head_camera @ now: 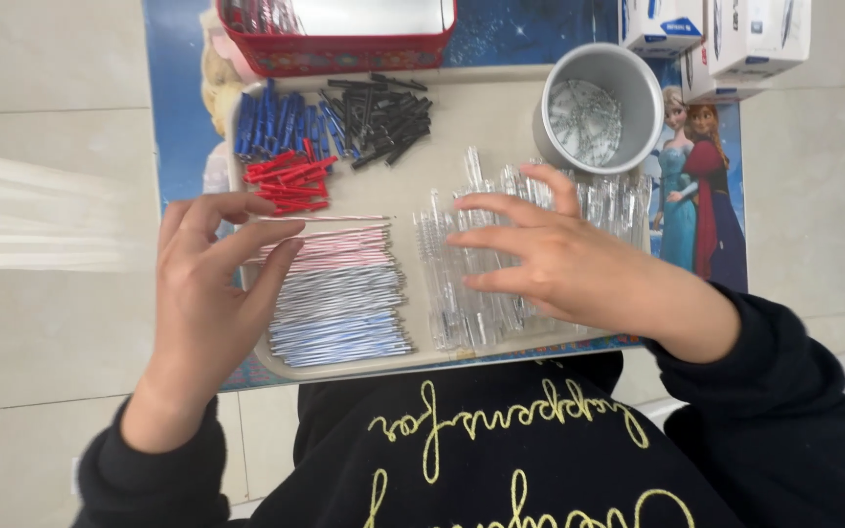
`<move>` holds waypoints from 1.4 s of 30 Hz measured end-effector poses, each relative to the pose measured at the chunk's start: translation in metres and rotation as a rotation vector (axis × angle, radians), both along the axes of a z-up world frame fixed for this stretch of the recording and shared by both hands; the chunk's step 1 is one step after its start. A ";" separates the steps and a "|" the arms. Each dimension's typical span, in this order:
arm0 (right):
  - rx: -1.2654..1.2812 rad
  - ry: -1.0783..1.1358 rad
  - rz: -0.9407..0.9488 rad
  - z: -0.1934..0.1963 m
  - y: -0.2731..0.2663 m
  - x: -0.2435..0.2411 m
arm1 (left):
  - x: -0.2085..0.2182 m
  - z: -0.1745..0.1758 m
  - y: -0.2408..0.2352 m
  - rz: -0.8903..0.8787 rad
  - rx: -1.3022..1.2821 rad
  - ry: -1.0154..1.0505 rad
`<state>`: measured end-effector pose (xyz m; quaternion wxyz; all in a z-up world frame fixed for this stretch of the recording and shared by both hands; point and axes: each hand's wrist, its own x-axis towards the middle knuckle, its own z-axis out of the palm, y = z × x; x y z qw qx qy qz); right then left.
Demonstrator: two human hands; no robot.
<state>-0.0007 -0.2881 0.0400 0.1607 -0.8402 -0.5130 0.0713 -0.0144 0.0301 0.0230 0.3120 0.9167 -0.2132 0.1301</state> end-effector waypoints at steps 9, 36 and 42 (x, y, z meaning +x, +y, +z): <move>0.112 -0.406 -0.206 0.090 -0.023 0.034 | 0.142 0.053 -0.032 -0.149 0.372 -0.001; 0.262 -0.419 -0.448 0.083 -0.048 0.055 | 0.240 0.007 -0.064 0.191 0.575 0.701; 0.285 -0.385 -0.451 0.078 -0.041 0.049 | 0.240 -0.006 -0.037 0.217 0.439 0.252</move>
